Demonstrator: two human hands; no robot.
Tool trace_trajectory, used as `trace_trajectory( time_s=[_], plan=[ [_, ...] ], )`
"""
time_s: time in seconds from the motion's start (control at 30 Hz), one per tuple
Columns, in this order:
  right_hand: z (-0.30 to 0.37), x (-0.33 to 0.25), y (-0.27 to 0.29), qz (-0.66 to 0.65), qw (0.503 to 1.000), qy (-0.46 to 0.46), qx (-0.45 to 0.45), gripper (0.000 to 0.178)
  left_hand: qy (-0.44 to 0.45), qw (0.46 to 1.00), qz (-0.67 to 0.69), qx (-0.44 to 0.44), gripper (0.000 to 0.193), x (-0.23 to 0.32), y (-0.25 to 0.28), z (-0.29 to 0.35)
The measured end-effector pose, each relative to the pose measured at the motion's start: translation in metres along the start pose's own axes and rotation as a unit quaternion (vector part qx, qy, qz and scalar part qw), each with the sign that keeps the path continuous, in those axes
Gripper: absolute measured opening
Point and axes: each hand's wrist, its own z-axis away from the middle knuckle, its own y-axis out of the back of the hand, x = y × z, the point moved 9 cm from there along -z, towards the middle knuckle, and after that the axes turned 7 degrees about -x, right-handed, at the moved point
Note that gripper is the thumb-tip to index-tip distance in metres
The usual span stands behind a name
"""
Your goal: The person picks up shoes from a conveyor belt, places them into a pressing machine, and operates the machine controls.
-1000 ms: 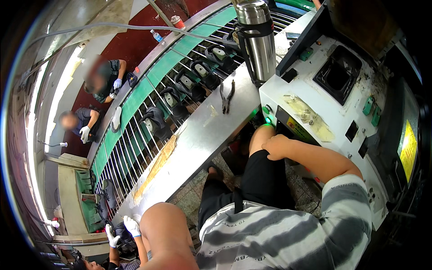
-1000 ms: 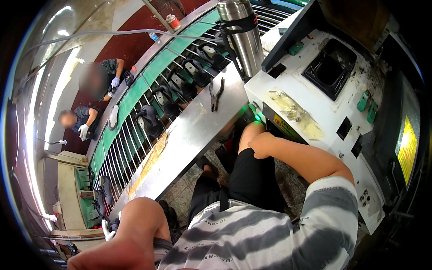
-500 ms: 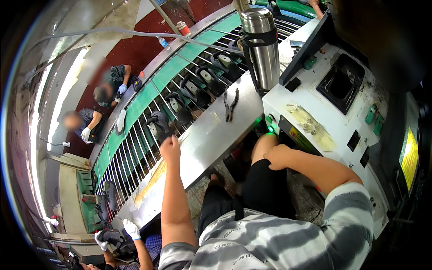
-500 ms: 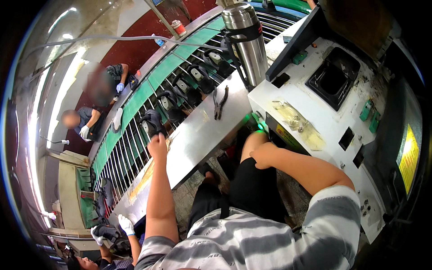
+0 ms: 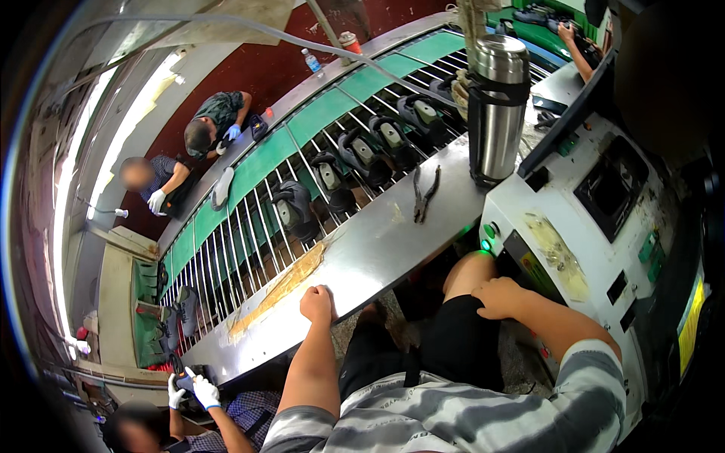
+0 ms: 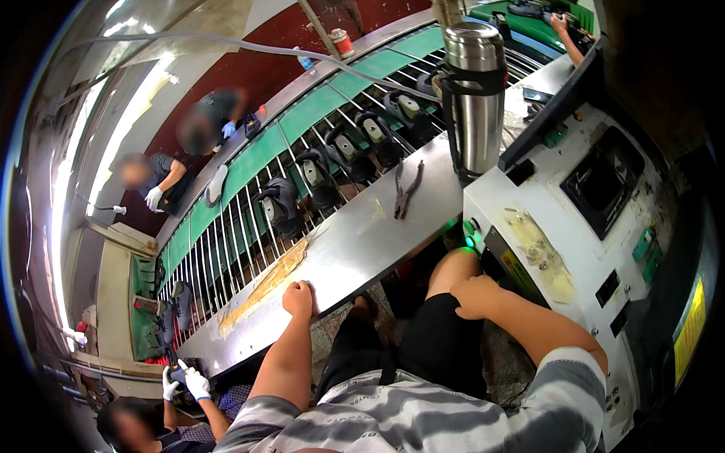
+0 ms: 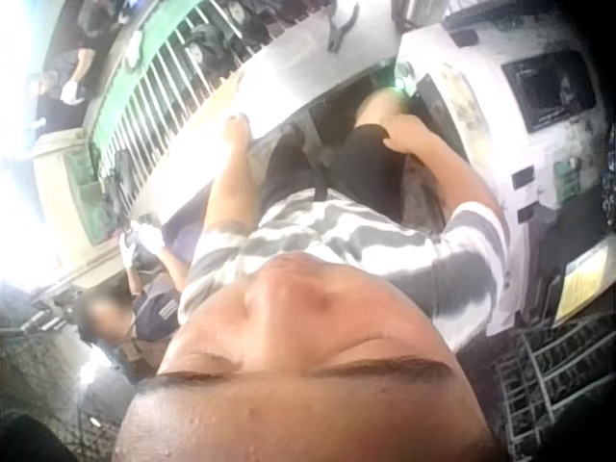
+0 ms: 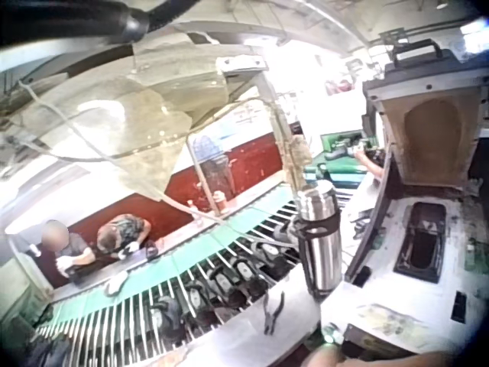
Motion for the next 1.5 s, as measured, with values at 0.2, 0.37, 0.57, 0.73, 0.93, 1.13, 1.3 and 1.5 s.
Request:
trace_trajectory(
  time_s=[0.2,0.37,0.57,0.73,0.93,1.13,1.3,1.5],
  plan=[
    [0.001,-0.006,0.004,-0.001,1.000,0.000,-0.018,0.041,0.005,1.000,-0.012,-0.014,0.035,-0.012,-0.004,-0.005],
    [0.001,-0.007,0.002,0.007,1.000,-0.001,-0.027,0.046,0.008,1.000,-0.003,-0.006,0.034,-0.008,-0.003,-0.006],
    [0.001,-0.009,0.000,0.007,0.999,0.000,-0.040,0.046,-0.007,0.999,-0.027,0.025,0.034,-0.008,-0.003,-0.003],
    [0.001,-0.010,0.001,0.008,0.999,0.004,-0.034,0.044,-0.003,0.999,-0.039,0.022,0.034,-0.010,-0.004,-0.003],
    [0.002,-0.011,-0.001,0.014,1.000,0.008,-0.025,0.042,-0.015,0.999,-0.027,0.037,0.033,-0.011,-0.003,-0.003],
    [0.003,-0.014,0.000,0.014,0.996,-0.013,-0.092,0.052,-0.015,0.999,-0.029,0.038,0.032,-0.011,-0.001,-0.002],
    [0.003,-0.016,0.001,0.010,0.999,0.002,-0.053,0.045,-0.015,0.999,-0.027,0.040,0.031,-0.011,0.002,-0.001],
    [0.003,-0.018,0.001,0.011,0.998,0.002,-0.060,0.044,-0.017,0.999,-0.027,0.039,0.031,-0.011,0.004,-0.001]
  ],
)
